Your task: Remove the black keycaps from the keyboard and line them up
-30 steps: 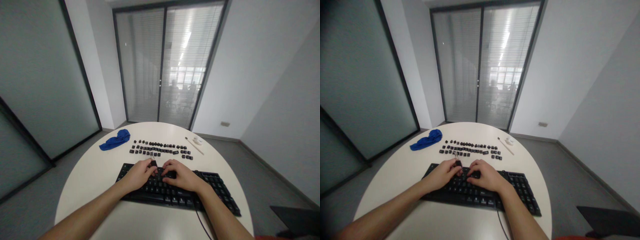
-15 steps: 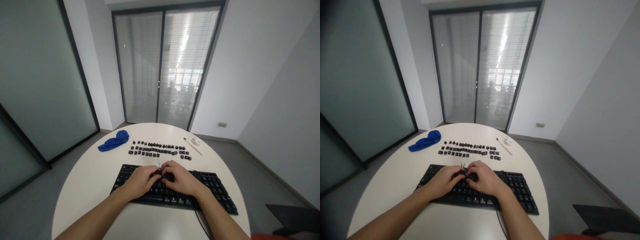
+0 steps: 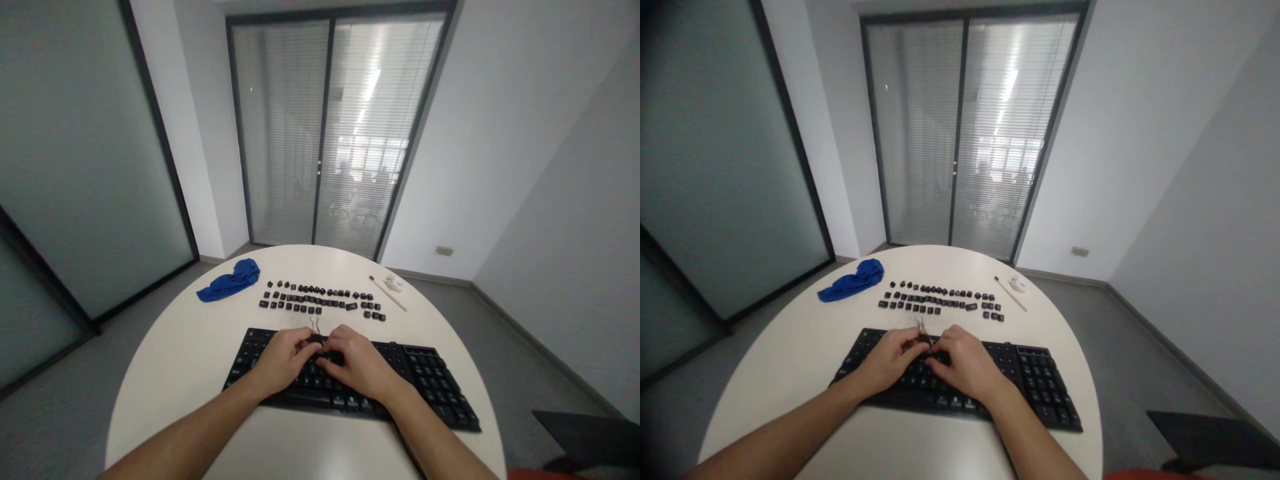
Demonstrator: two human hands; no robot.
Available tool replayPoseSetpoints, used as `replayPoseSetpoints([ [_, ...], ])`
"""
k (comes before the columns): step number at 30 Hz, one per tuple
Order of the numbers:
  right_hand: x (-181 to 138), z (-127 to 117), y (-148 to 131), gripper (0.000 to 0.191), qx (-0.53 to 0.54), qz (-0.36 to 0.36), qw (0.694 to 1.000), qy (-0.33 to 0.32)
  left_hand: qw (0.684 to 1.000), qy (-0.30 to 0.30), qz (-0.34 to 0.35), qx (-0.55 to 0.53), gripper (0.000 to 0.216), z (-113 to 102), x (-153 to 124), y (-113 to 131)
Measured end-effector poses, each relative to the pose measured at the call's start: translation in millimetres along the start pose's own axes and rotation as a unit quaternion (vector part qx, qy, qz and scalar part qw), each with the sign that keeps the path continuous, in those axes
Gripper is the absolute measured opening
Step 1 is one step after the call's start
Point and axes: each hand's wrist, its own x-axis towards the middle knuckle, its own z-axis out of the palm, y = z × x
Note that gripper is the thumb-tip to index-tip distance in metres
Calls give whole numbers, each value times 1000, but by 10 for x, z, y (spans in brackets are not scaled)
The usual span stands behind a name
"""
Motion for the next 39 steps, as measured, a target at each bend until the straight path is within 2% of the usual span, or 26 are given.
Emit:
replayPoseSetpoints([
  [7, -10, 33, 37, 11, 18, 0, 1000, 10, 1000, 7, 9, 3, 23, -5, 4, 15],
  [13, -23, 32, 34, 15, 14, 6, 1000, 2, 999, -2, 25, -36, 20, -22, -5, 40],
  [19, -16, 43, 3, 20, 76, 42, 996, 31, 991, 36, -2, -131, 20, -42, 10, 11],
  [28, -24, 61, -12, 23, 83, 54, 995, 30, 986, 55, -9, -157, 17, -37, 38, -22],
  [39, -15, 19, -47, 19, 107, 68, 991, 47, 987, 28, -16, -154, 16, -39, 25, -14],
])
